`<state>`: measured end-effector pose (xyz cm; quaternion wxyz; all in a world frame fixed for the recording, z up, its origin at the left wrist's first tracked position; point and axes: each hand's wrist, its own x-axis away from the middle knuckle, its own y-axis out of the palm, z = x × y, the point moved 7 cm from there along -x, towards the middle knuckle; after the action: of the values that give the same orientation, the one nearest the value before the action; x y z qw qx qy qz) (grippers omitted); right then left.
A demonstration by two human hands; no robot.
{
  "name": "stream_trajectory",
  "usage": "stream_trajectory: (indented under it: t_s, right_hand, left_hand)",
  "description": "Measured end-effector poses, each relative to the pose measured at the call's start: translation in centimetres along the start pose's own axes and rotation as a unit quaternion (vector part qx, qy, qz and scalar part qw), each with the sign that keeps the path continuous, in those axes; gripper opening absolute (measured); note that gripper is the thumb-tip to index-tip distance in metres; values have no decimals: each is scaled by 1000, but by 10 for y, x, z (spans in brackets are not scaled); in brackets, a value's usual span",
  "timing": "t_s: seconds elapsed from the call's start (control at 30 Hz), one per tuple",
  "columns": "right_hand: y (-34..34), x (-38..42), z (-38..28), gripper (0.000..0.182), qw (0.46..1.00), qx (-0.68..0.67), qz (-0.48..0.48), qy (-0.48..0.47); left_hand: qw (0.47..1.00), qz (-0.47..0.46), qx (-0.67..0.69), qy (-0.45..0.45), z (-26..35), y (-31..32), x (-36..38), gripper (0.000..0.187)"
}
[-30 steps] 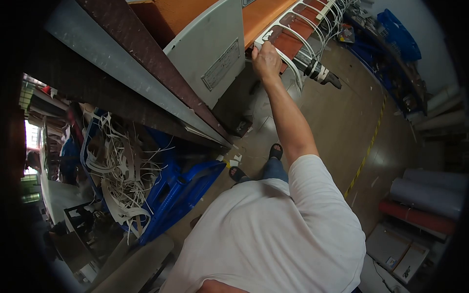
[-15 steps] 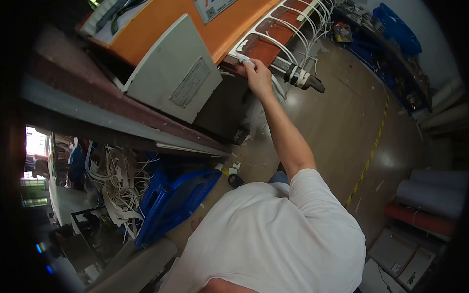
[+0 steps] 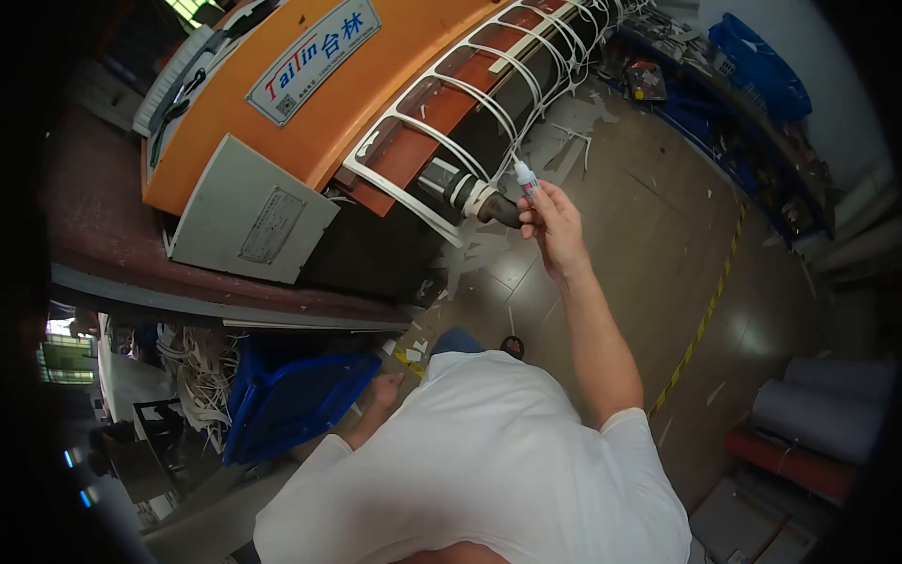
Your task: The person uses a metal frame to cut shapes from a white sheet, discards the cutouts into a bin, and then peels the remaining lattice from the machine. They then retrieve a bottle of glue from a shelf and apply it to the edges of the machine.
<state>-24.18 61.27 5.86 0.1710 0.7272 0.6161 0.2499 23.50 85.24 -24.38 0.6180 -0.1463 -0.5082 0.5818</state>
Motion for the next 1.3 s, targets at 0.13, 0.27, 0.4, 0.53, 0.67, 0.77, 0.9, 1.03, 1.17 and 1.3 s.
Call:
stream_trajectory:
  t_s: [0.13,0.27,0.4,0.53,0.67,0.77,0.9,1.03,1.17,1.3]
  right_hand:
    - [-51,-6,-35,34,1000,-2,12,-11]
    - [-95,-40,-62,33,999,-43,3,-1]
    - [-126,-106,-93,35,998,-58,-25,10]
    - [-147,-180,-127,33,997,-22,-55,49]
    - [-166,-261,-180,33,995,-1,-87,50]
    - [-199,-295,-202,35,996,-37,-73,46]
    - [-226,-339,-235,36,993,-73,-66,64]
    - [-251,-396,-257,36,990,-26,-95,96]
    - [-268,-463,-281,33,976,47,-173,122]
    - [-254,-525,-302,30,962,127,-218,107]
  left_hand:
    - [994,-96,-50,15,75,27,-49,42]
    - [989,-129,-63,22,127,66,-88,46]
    - [985,-151,-75,31,170,120,-130,44]
    - [990,-138,11,-17,225,161,-137,47]
    - [995,-79,-19,63,281,181,-141,42]
    - [942,-284,-151,94,290,220,-161,40]
    - [972,-226,-34,-47,381,173,-157,43]
    - [975,-178,-48,-122,421,218,-174,38]
    - [980,-126,60,-139,497,254,-187,40]
    - [977,-81,113,-159,574,281,-188,42]
